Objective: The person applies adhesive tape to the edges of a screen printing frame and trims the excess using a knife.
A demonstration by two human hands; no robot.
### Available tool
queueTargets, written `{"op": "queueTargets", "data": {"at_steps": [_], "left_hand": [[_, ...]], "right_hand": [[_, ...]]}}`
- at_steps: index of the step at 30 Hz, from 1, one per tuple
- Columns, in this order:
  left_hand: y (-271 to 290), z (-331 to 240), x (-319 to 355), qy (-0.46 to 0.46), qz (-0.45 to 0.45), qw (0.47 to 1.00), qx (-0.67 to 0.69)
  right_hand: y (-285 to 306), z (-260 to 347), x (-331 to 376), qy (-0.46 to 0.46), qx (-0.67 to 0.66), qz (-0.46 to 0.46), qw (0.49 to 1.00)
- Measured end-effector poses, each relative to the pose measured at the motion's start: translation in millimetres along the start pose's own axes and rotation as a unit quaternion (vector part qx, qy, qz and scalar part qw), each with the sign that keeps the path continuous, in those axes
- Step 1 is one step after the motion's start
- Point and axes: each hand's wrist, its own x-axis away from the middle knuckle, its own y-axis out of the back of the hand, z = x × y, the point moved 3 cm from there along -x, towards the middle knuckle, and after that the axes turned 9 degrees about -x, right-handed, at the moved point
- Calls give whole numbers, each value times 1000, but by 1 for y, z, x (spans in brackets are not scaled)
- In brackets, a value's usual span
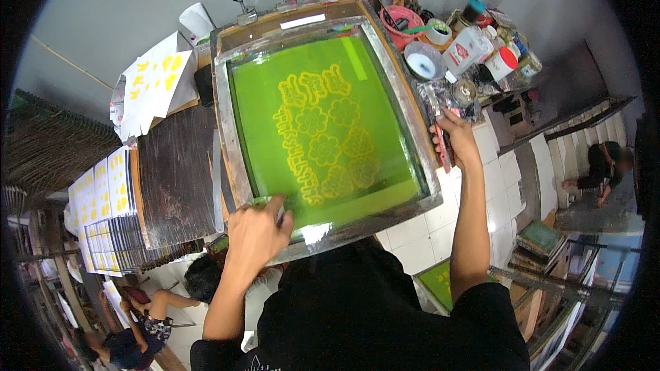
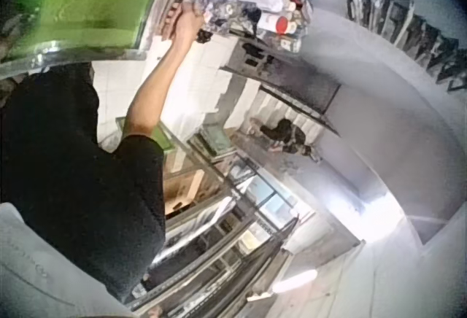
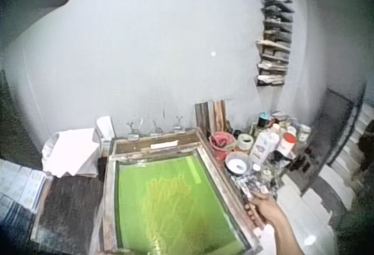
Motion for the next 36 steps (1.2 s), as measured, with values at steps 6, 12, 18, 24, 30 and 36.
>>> {"op": "queueTargets", "data": {"at_steps": [6, 12, 18, 24, 30, 36], "left_hand": [[0, -2, -1, -34, -21, 999, -24], [9, -8, -5, -55, -9, 998, -31], [14, -9, 0, -27, 10, 999, -28], [12, -11, -6, -25, 17, 999, -21], [10, -8, -9, -38, 13, 999, -9], [16, -10, -4, -46, 30, 998, -28]], "right_hand": [[15, 11, -76, 20, -56, 61, 996], [35, 91, -188, 193, -180, 5, 965], [-13, 136, -321, 228, -185, -45, 955], [1, 116, -438, 329, 172, -133, 919], [21, 122, -443, 184, 130, -48, 973], [-50, 174, -249, 433, 174, 18, 884]]}}
